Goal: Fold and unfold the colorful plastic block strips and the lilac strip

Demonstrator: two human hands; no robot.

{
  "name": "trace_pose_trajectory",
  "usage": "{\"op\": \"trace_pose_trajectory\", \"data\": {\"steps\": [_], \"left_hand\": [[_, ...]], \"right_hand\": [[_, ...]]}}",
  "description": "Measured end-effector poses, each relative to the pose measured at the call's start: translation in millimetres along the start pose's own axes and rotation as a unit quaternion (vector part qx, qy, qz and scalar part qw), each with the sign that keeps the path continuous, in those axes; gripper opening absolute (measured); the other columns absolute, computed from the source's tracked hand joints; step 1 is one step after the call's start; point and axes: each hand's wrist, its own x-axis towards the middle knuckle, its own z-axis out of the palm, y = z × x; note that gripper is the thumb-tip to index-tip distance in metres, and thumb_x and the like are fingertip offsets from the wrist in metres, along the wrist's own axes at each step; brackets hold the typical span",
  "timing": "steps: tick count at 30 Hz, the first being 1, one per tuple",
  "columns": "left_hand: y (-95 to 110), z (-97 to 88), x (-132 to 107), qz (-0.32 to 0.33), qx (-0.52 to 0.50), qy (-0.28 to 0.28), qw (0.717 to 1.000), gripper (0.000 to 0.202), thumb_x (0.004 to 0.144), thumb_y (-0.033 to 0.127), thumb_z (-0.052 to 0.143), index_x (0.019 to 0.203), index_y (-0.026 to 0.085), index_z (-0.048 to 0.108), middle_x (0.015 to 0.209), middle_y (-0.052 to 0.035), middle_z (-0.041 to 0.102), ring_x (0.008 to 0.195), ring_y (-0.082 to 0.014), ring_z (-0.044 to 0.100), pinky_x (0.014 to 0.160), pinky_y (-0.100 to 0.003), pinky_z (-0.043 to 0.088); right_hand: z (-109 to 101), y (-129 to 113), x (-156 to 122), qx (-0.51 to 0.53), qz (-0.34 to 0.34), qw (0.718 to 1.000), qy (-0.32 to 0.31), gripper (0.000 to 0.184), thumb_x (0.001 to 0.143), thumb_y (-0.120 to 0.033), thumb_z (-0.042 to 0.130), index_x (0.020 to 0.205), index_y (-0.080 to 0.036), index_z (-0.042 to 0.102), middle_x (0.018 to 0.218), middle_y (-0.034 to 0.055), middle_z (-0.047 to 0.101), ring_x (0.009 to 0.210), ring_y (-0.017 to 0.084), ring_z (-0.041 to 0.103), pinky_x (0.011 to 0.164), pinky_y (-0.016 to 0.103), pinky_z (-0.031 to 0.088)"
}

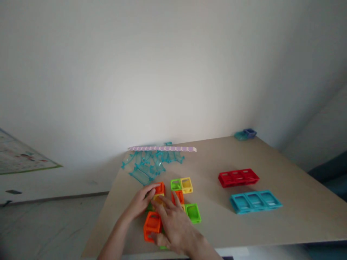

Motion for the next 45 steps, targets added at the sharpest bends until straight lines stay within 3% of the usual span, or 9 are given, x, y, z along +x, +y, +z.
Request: {"op": "trace_pose_trajectory", "data": {"steps": [6, 15, 18, 21, 28, 32, 37, 41, 45], "left_hand": [[3, 13.0, 26, -0.007, 0.046, 0.029, 0.998, 0.032, 0.085, 0.036, 0.057, 0.113, 0.022, 0.062, 0.098, -0.0068, 0.069, 0.090, -0.0229, 0.063, 0.087, -0.037, 0.047], [-3, 26.0, 37, 0.001, 0.033, 0.107, 0.994, 0.024, 0.087, 0.038, 0.052, 0.077, 0.022, 0.067, 0.079, -0.0035, 0.061, 0.078, -0.0204, 0.058, 0.080, -0.032, 0.045], [-2, 24.9, 35, 0.010, 0.004, 0.153, 0.988, 0.028, 0.089, 0.040, 0.049, 0.073, 0.021, 0.063, 0.079, -0.0027, 0.059, 0.076, -0.0189, 0.056, 0.080, -0.031, 0.045], [-1, 21.7, 31, 0.015, -0.039, 0.197, 0.979, 0.032, 0.091, 0.044, 0.046, 0.076, 0.020, 0.062, 0.083, -0.0032, 0.060, 0.080, -0.0184, 0.057, 0.081, -0.029, 0.045], [-4, 8.6, 8, -0.015, -0.159, 0.283, 0.946, 0.042, 0.090, 0.056, 0.046, 0.096, 0.018, 0.061, 0.089, -0.0047, 0.067, 0.084, -0.0183, 0.063, 0.077, -0.026, 0.049], [4, 1.7, -18, -0.035, -0.195, 0.280, 0.940, 0.037, 0.089, 0.052, 0.052, 0.098, 0.018, 0.063, 0.085, -0.0037, 0.070, 0.082, -0.0190, 0.066, 0.073, -0.025, 0.052], [26, 2.7, -53, -0.013, -0.270, 0.221, 0.937, 0.027, 0.084, 0.042, 0.065, 0.098, 0.018, 0.066, 0.121, -0.0122, 0.065, 0.107, -0.0245, 0.065, 0.087, -0.029, 0.052], [41, 10.5, -71, -0.003, -0.303, 0.156, 0.940, 0.022, 0.081, 0.033, 0.070, 0.098, 0.019, 0.067, 0.126, -0.0122, 0.062, 0.111, -0.0258, 0.063, 0.091, -0.031, 0.052], [51, 14.9, -79, 0.015, -0.311, 0.150, 0.939, 0.019, 0.080, 0.032, 0.071, 0.094, 0.020, 0.069, 0.124, -0.0116, 0.062, 0.112, -0.0269, 0.062, 0.091, -0.031, 0.053]], "right_hand": [[9, -2, 6, 0.013, 0.012, 0.999, 0.028, 0.059, 0.089, -0.064, 0.040, 0.119, -0.015, 0.054, 0.110, 0.0147, 0.064, 0.109, 0.032, 0.055, 0.110, 0.053, 0.022], [11, -6, 7, 0.020, 0.032, 0.999, 0.031, 0.050, 0.091, -0.062, 0.037, 0.105, -0.017, 0.054, 0.097, 0.0112, 0.062, 0.093, 0.029, 0.055, 0.098, 0.051, 0.036], [12, -5, 7, 0.020, 0.034, 0.999, 0.032, 0.047, 0.091, -0.060, 0.041, 0.109, -0.018, 0.054, 0.098, 0.0098, 0.062, 0.093, 0.029, 0.055, 0.101, 0.053, 0.033], [14, -2, 5, 0.019, 0.028, 0.999, 0.042, 0.050, 0.091, -0.058, 0.044, 0.120, -0.018, 0.051, 0.100, 0.0100, 0.062, 0.093, 0.028, 0.056, 0.105, 0.056, 0.026], [16, 1, 6, 0.041, 0.039, 0.997, 0.045, 0.048, 0.091, -0.053, 0.047, 0.122, -0.017, 0.052, 0.099, 0.0102, 0.062, 0.092, 0.028, 0.058, 0.101, 0.054, 0.034], [10, -3, 1, 0.114, 0.056, 0.986, 0.109, 0.040, 0.086, -0.048, 0.056, 0.113, -0.019, 0.054, 0.105, 0.0103, 0.063, 0.097, 0.028, 0.059, 0.099, 0.045, 0.041], [3, -6, -12, 0.201, 0.141, 0.941, 0.235, 0.032, 0.087, -0.037, 0.056, 0.114, -0.021, 0.052, 0.104, 0.0076, 0.066, 0.093, 0.024, 0.063, 0.083, 0.033, 0.049], [3, -8, -17, 0.279, 0.154, 0.921, 0.223, 0.037, 0.089, -0.043, 0.056, 0.118, -0.020, 0.054, 0.107, 0.0092, 0.068, 0.097, 0.025, 0.064, 0.085, 0.034, 0.052], [9, -14, -18, 0.405, 0.188, 0.868, 0.217, 0.047, 0.088, -0.059, 0.051, 0.112, -0.020, 0.062, 0.098, 0.0090, 0.070, 0.087, 0.025, 0.066, 0.074, 0.035, 0.055]]}}
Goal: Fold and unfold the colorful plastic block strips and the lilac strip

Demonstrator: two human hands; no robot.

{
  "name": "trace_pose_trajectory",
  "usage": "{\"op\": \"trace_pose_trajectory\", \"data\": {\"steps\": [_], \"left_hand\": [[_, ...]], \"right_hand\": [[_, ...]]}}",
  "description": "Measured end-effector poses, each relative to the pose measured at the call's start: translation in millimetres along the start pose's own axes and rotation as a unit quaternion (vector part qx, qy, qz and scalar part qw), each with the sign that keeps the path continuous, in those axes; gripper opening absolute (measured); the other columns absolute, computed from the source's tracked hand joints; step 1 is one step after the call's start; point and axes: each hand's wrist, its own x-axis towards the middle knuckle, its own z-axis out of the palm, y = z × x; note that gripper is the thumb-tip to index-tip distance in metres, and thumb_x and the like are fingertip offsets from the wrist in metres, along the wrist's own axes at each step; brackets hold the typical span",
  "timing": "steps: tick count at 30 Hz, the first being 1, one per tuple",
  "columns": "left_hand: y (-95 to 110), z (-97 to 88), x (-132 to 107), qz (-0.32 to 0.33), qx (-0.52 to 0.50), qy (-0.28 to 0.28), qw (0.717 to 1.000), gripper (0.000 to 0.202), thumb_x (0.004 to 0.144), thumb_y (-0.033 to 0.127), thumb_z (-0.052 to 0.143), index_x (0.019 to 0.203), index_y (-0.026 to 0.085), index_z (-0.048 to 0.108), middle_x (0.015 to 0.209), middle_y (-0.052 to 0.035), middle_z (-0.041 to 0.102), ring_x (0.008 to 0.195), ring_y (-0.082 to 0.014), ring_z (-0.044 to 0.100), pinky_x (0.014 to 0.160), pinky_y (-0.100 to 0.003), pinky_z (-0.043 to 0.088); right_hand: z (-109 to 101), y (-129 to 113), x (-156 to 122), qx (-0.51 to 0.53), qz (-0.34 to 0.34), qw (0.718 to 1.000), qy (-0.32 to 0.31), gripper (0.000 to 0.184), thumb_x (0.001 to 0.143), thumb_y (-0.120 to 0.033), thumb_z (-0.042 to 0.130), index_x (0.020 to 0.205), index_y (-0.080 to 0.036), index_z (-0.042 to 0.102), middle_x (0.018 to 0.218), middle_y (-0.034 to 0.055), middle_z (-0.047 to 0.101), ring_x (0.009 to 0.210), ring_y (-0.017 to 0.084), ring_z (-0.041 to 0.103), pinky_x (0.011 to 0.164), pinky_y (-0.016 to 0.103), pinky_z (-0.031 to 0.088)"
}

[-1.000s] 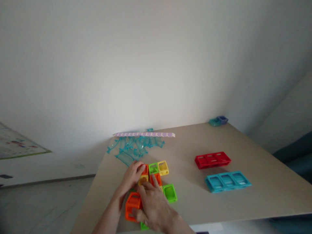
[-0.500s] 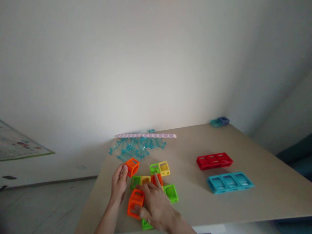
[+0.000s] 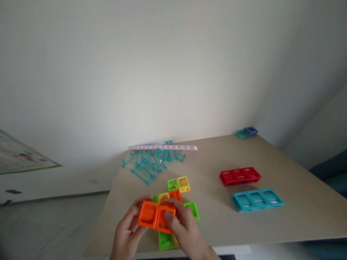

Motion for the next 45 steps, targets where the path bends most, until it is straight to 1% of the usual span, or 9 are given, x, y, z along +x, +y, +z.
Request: {"op": "trace_pose_trajectory", "data": {"steps": [8, 13, 17, 20, 25, 27, 31, 40, 45], "left_hand": [[3, -2.7, -3, 0.036, 0.061, -0.022, 0.997, 0.011, 0.079, 0.027, 0.072, 0.085, 0.019, 0.068, 0.116, -0.0128, 0.065, 0.108, -0.0279, 0.063, 0.090, -0.034, 0.053], [1, 10.5, -9, 0.008, 0.024, -0.018, 1.000, 0.058, 0.063, 0.043, 0.083, 0.113, 0.020, 0.063, 0.115, -0.0136, 0.066, 0.106, -0.0315, 0.064, 0.087, -0.036, 0.056], [-13, 17.4, -19, -0.032, 0.018, 0.073, 0.997, 0.064, 0.060, 0.043, 0.084, 0.115, 0.020, 0.060, 0.111, -0.0130, 0.069, 0.099, -0.0310, 0.068, 0.083, -0.037, 0.058], [-29, 15.5, -32, -0.041, 0.033, 0.115, 0.992, 0.071, 0.057, 0.045, 0.085, 0.119, 0.022, 0.058, 0.121, -0.0153, 0.065, 0.107, -0.0343, 0.065, 0.087, -0.041, 0.057], [-51, 30.4, -47, -0.097, 0.007, -0.032, 0.995, 0.047, 0.066, 0.061, 0.073, 0.094, 0.025, 0.068, 0.090, -0.0120, 0.071, 0.083, -0.0301, 0.070, 0.071, -0.039, 0.058], [-54, 42.9, -46, -0.119, -0.007, -0.074, 0.990, 0.047, 0.077, 0.067, 0.057, 0.088, 0.023, 0.069, 0.072, -0.0091, 0.068, 0.065, -0.0250, 0.067, 0.058, -0.034, 0.056], [-54, 56.0, -37, -0.091, 0.047, -0.090, 0.991, 0.039, 0.076, 0.059, 0.062, 0.090, 0.025, 0.072, 0.084, -0.0101, 0.069, 0.078, -0.0263, 0.066, 0.071, -0.033, 0.055], [-36, 39.7, -22, 0.111, 0.176, -0.191, 0.959, 0.016, 0.068, 0.029, 0.070, 0.082, 0.021, 0.069, 0.089, -0.0072, 0.063, 0.077, -0.0201, 0.062, 0.072, -0.026, 0.051], [-37, 42.2, -21, 0.134, 0.170, -0.162, 0.963, 0.014, 0.067, 0.023, 0.069, 0.080, 0.021, 0.066, 0.086, -0.0055, 0.062, 0.073, -0.0177, 0.062, 0.068, -0.023, 0.050]], "right_hand": [[5, -4, -3, 0.127, 0.098, 0.986, -0.036, 0.047, 0.086, -0.060, 0.051, 0.093, -0.017, 0.066, 0.059, 0.0017, 0.065, 0.048, 0.016, 0.059, 0.050, 0.028, 0.048], [8, -6, -10, 0.110, 0.121, 0.986, -0.040, 0.053, 0.086, -0.066, 0.046, 0.096, -0.019, 0.067, 0.061, 0.0020, 0.066, 0.052, 0.019, 0.061, 0.051, 0.030, 0.050], [-4, -6, -11, -0.051, 0.061, 0.997, 0.018, 0.056, 0.092, -0.065, 0.035, 0.101, -0.020, 0.067, 0.079, 0.0061, 0.070, 0.070, 0.023, 0.064, 0.065, 0.034, 0.053], [-22, 1, -1, -0.256, -0.024, 0.962, 0.096, 0.051, 0.097, -0.055, 0.031, 0.099, -0.019, 0.067, 0.087, 0.0100, 0.070, 0.083, 0.026, 0.063, 0.077, 0.036, 0.048], [-40, 19, 26, -0.481, 0.008, 0.870, 0.105, 0.035, 0.090, -0.047, 0.051, 0.081, -0.019, 0.070, 0.079, 0.0125, 0.071, 0.084, 0.030, 0.062, 0.075, 0.038, 0.043], [-41, 24, 36, -0.473, 0.051, 0.876, 0.076, 0.035, 0.089, -0.047, 0.052, 0.077, -0.020, 0.071, 0.078, 0.0115, 0.072, 0.081, 0.028, 0.064, 0.071, 0.034, 0.042], [-40, 30, 48, -0.423, 0.089, 0.901, 0.045, 0.034, 0.089, -0.043, 0.051, 0.074, -0.019, 0.070, 0.070, 0.0069, 0.071, 0.064, 0.019, 0.063, 0.057, 0.027, 0.036], [-52, 45, 60, -0.338, 0.071, 0.938, -0.003, 0.032, 0.092, -0.035, 0.040, 0.071, -0.018, 0.058, 0.072, 0.0051, 0.065, 0.065, 0.016, 0.056, 0.059, 0.026, 0.037], [-60, 52, 61, -0.281, 0.075, 0.956, -0.023, 0.030, 0.090, -0.038, 0.040, 0.071, -0.019, 0.053, 0.074, 0.0035, 0.063, 0.067, 0.016, 0.055, 0.059, 0.025, 0.039]]}}
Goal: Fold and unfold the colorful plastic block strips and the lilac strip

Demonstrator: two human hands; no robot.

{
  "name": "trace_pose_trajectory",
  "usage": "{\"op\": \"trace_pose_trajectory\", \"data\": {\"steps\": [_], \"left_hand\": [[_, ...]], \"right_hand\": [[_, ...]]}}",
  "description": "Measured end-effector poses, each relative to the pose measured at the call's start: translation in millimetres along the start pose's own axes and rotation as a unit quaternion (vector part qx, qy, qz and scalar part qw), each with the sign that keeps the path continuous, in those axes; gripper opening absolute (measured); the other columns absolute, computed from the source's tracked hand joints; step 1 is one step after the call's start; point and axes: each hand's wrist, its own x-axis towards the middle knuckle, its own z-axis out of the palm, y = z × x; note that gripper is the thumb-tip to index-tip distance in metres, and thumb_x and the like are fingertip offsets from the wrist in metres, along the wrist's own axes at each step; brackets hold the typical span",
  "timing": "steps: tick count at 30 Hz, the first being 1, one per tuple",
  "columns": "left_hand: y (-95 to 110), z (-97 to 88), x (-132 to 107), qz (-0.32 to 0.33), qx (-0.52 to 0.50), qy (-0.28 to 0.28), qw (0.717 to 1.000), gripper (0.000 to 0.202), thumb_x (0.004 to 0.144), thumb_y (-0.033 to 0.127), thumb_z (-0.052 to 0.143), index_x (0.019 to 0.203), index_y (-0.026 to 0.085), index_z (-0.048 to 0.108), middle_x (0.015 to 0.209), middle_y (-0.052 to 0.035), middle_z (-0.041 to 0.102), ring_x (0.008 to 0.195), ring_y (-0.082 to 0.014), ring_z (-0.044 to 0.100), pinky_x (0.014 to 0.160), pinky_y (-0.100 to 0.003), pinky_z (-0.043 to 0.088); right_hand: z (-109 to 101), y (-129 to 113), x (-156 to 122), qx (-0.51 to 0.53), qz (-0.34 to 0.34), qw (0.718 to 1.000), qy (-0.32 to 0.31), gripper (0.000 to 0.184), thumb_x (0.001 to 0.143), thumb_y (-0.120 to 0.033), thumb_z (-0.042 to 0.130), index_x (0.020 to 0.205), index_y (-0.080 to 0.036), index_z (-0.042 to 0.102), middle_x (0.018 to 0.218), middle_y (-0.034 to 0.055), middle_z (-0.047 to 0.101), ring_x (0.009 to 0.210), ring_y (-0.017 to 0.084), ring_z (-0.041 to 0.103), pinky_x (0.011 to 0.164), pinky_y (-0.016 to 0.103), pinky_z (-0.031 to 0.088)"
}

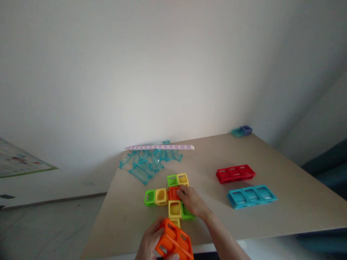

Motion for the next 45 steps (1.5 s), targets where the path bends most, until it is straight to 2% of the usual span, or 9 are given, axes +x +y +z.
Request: {"op": "trace_pose_trajectory", "data": {"steps": [9, 13, 15, 17, 20, 23, 33, 40, 45], "left_hand": [[2, -2.8, 8, -0.028, -0.023, 0.024, 0.999, 0.024, 0.062, 0.017, 0.069, 0.086, 0.020, 0.068, 0.091, -0.0068, 0.062, 0.078, -0.0206, 0.064, 0.071, -0.026, 0.053], [14, 6.8, 14, -0.074, -0.106, 0.119, 0.984, 0.023, 0.061, 0.027, 0.077, 0.082, 0.019, 0.071, 0.092, -0.0095, 0.066, 0.081, -0.0227, 0.065, 0.073, -0.028, 0.055], [20, 15.2, 20, -0.142, -0.214, 0.215, 0.942, 0.029, 0.064, 0.035, 0.079, 0.087, 0.018, 0.072, 0.088, -0.0101, 0.070, 0.081, -0.0238, 0.067, 0.074, -0.031, 0.056], [23, 22.3, 33, -0.194, -0.352, 0.292, 0.868, 0.030, 0.071, 0.039, 0.076, 0.093, 0.019, 0.070, 0.082, -0.0082, 0.071, 0.080, -0.0230, 0.070, 0.076, -0.034, 0.056], [19, 27.4, 62, -0.170, -0.467, 0.402, 0.769, 0.025, 0.071, 0.037, 0.077, 0.088, 0.020, 0.070, 0.082, -0.0046, 0.073, 0.086, -0.0195, 0.070, 0.083, -0.032, 0.054], [8, 28.0, 89, -0.166, -0.496, 0.444, 0.727, 0.026, 0.066, 0.032, 0.082, 0.084, 0.018, 0.070, 0.080, -0.0031, 0.072, 0.078, -0.0156, 0.070, 0.076, -0.027, 0.054], [-2, 25.9, 100, -0.198, -0.522, 0.455, 0.694, 0.021, 0.063, 0.022, 0.083, 0.077, 0.016, 0.069, 0.078, -0.0021, 0.073, 0.073, -0.0124, 0.069, 0.071, -0.022, 0.054], [-8, 10.9, 90, -0.216, -0.634, 0.423, 0.611, 0.009, 0.078, 0.023, 0.068, 0.085, 0.021, 0.072, 0.089, -0.0036, 0.076, 0.088, -0.0173, 0.070, 0.091, -0.039, 0.053], [-8, 8.0, 90, -0.198, -0.628, 0.419, 0.625, 0.009, 0.076, 0.027, 0.070, 0.082, 0.021, 0.073, 0.086, -0.0030, 0.076, 0.086, -0.0154, 0.070, 0.087, -0.030, 0.053]], "right_hand": [[9, 1, 4, 0.018, 0.038, 0.998, 0.037, 0.030, 0.084, -0.037, 0.045, 0.060, -0.019, 0.049, 0.059, 0.0007, 0.053, 0.053, 0.013, 0.047, 0.048, 0.024, 0.030], [18, -10, -2, -0.001, 0.021, 0.998, 0.057, 0.027, 0.081, -0.034, 0.050, 0.059, -0.018, 0.052, 0.059, 0.0015, 0.056, 0.055, 0.014, 0.047, 0.051, 0.025, 0.031], [22, -14, -7, -0.007, 0.013, 0.998, 0.064, 0.029, 0.083, -0.034, 0.048, 0.059, -0.019, 0.054, 0.059, 0.0025, 0.058, 0.055, 0.015, 0.048, 0.052, 0.025, 0.032], [24, -16, -11, -0.009, 0.004, 0.998, 0.068, 0.029, 0.083, -0.034, 0.049, 0.060, -0.019, 0.056, 0.061, 0.0039, 0.061, 0.058, 0.016, 0.052, 0.054, 0.026, 0.035], [24, -18, -13, -0.012, -0.007, 0.998, 0.069, 0.026, 0.084, -0.032, 0.048, 0.065, -0.018, 0.060, 0.066, 0.0044, 0.065, 0.061, 0.016, 0.055, 0.057, 0.025, 0.037], [23, -19, -13, -0.016, -0.011, 0.997, 0.069, 0.031, 0.087, -0.034, 0.043, 0.066, -0.018, 0.060, 0.064, 0.0030, 0.064, 0.060, 0.015, 0.055, 0.056, 0.025, 0.036], [19, -20, -13, 0.004, -0.008, 0.998, 0.063, 0.032, 0.089, -0.035, 0.041, 0.065, -0.019, 0.053, 0.066, 0.0022, 0.061, 0.064, 0.016, 0.053, 0.060, 0.027, 0.037], [20, -18, -17, 0.036, 0.000, 0.997, 0.074, 0.033, 0.091, -0.038, 0.041, 0.067, -0.020, 0.054, 0.071, 0.0026, 0.062, 0.069, 0.018, 0.055, 0.067, 0.028, 0.039], [26, -9, -16, 0.074, 0.010, 0.993, 0.088, 0.037, 0.092, -0.043, 0.039, 0.070, -0.020, 0.055, 0.072, 0.0035, 0.062, 0.070, 0.019, 0.054, 0.066, 0.028, 0.039]]}}
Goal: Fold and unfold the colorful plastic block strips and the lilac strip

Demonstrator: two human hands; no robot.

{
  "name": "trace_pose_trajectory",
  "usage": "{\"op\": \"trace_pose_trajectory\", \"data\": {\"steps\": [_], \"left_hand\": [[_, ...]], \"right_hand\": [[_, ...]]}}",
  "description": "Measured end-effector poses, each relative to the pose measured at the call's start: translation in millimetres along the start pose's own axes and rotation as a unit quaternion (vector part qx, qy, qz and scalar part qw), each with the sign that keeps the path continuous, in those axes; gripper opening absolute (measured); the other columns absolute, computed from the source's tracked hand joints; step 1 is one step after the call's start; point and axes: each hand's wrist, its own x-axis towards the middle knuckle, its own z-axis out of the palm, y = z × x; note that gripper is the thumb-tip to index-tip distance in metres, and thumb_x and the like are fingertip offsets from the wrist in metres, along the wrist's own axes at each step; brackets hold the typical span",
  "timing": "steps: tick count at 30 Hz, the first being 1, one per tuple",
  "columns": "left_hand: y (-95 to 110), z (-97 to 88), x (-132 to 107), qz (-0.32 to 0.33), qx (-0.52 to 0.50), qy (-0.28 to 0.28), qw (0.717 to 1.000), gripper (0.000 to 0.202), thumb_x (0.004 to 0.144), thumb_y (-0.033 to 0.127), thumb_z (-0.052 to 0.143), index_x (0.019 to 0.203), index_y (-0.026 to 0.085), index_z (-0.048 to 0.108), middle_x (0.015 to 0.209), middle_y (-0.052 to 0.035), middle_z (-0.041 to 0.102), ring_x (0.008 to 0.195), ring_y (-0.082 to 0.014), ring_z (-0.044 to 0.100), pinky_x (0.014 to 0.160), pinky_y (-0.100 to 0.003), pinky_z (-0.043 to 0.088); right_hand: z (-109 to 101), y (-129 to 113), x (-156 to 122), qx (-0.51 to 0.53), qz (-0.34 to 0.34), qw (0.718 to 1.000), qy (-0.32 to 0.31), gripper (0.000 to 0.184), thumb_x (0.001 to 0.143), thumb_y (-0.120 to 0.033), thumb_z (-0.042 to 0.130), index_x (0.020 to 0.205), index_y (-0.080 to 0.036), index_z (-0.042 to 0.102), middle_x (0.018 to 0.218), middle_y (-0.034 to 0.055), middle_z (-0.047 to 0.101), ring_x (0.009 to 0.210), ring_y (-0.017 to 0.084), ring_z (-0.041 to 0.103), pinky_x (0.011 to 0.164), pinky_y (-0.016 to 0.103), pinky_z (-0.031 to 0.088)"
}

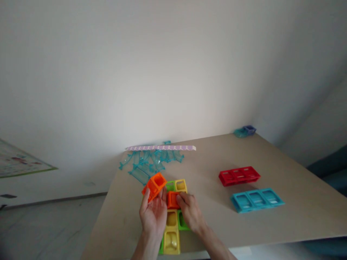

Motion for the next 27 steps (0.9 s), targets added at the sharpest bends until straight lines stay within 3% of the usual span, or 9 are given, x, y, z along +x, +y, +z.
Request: {"op": "trace_pose_trajectory", "data": {"steps": [11, 19, 21, 24, 27], "left_hand": [[-7, 3.3, 0, 0.052, 0.052, 0.028, 0.997, 0.017, 0.069, 0.021, 0.077, 0.084, 0.018, 0.070, 0.080, -0.0011, 0.075, 0.075, -0.0125, 0.070, 0.072, -0.022, 0.054], [-9, 3.9, 0, 0.085, 0.089, 0.002, 0.992, 0.020, 0.071, 0.023, 0.077, 0.090, 0.019, 0.070, 0.085, -0.0015, 0.075, 0.081, -0.0148, 0.071, 0.076, -0.025, 0.054], [-8, 3.0, 1, 0.083, 0.081, 0.007, 0.993, 0.022, 0.071, 0.022, 0.077, 0.091, 0.019, 0.070, 0.088, -0.0020, 0.075, 0.084, -0.0149, 0.070, 0.077, -0.025, 0.055], [-5, 2.5, 2, 0.073, 0.081, -0.007, 0.994, 0.022, 0.072, 0.023, 0.076, 0.092, 0.018, 0.070, 0.092, -0.0041, 0.075, 0.088, -0.0163, 0.070, 0.079, -0.027, 0.055], [0, 4.3, -2, 0.078, 0.117, -0.039, 0.989, 0.025, 0.070, 0.024, 0.079, 0.093, 0.018, 0.070, 0.093, -0.0051, 0.075, 0.085, -0.0169, 0.070, 0.076, -0.027, 0.055]], "right_hand": [[-2, 5, -5, 0.136, 0.016, 0.991, 0.002, 0.043, 0.087, -0.056, 0.049, 0.067, -0.018, 0.051, 0.064, -0.0016, 0.050, 0.060, 0.014, 0.043, 0.056, 0.025, 0.035], [0, 15, -16, 0.246, 0.041, 0.967, 0.048, 0.045, 0.087, -0.062, 0.048, 0.073, -0.019, 0.052, 0.065, -0.0014, 0.050, 0.059, 0.016, 0.047, 0.053, 0.024, 0.038], [-4, 13, -21, 0.268, 0.031, 0.959, 0.091, 0.043, 0.086, -0.061, 0.051, 0.074, -0.020, 0.054, 0.067, -0.0001, 0.053, 0.062, 0.017, 0.050, 0.056, 0.025, 0.040], [-17, 0, -27, 0.242, -0.042, 0.957, 0.154, 0.038, 0.090, -0.057, 0.049, 0.083, -0.020, 0.060, 0.084, 0.0046, 0.062, 0.077, 0.020, 0.055, 0.071, 0.028, 0.046], [-37, -20, -31, 0.184, -0.097, 0.968, 0.138, 0.037, 0.091, -0.055, 0.049, 0.092, -0.020, 0.061, 0.106, 0.0094, 0.062, 0.092, 0.023, 0.056, 0.085, 0.030, 0.046]]}}
